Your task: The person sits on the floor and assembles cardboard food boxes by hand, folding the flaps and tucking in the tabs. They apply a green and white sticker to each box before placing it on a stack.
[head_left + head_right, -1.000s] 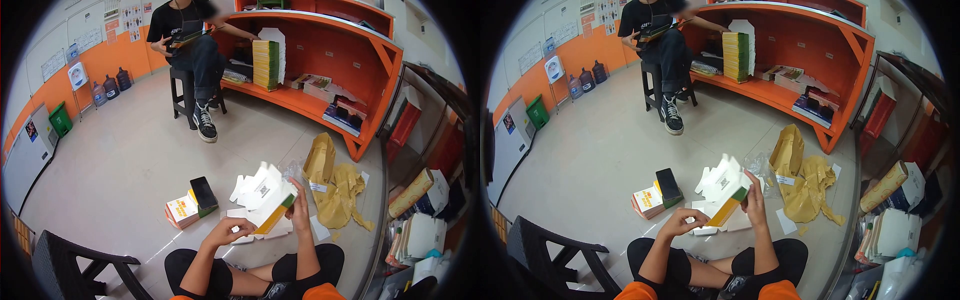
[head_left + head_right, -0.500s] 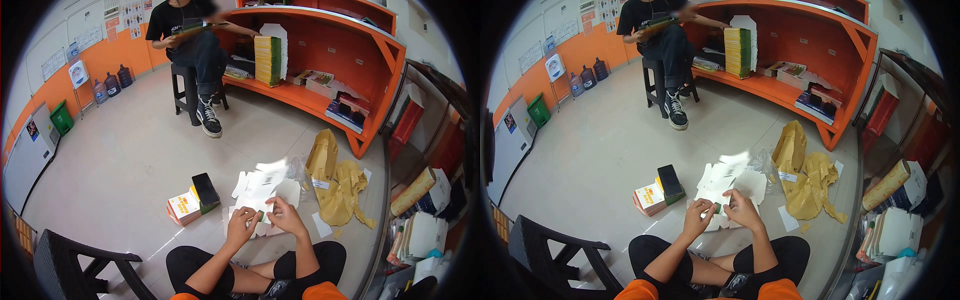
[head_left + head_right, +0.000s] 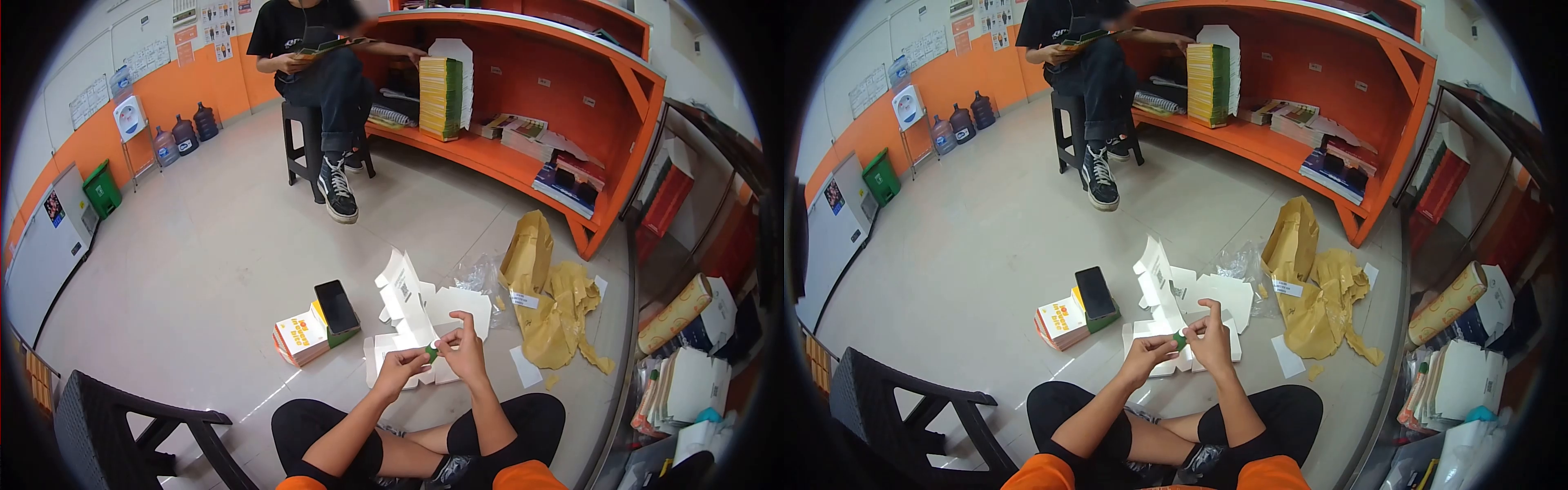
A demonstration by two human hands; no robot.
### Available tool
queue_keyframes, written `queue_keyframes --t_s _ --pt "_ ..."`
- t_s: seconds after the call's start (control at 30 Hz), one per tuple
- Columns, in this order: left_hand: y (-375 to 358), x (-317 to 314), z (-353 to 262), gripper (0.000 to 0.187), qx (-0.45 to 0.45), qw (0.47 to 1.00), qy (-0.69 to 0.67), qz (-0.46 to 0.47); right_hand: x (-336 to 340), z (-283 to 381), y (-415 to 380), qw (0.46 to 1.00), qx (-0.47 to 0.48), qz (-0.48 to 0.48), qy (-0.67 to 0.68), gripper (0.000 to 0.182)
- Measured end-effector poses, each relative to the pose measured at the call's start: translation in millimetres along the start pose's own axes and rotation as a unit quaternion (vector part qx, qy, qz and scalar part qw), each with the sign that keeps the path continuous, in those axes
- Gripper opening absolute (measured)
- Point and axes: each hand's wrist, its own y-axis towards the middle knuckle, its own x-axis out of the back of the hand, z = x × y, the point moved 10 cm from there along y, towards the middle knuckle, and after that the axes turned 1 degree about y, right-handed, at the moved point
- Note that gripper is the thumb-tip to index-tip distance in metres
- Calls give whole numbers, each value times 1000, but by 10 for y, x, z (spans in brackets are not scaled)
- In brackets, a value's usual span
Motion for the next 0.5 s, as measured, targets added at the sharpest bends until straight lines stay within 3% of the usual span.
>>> queue_keyframes --t_s 0.17,0.5 --pt "-8 -22 -34 30 6 999 -45 -13 26 241 -31 999 28 9 -28 51" --pt "-27 33 -118 27 -25 989 -135 -50 -57 338 -62 995 65 -16 70 39"
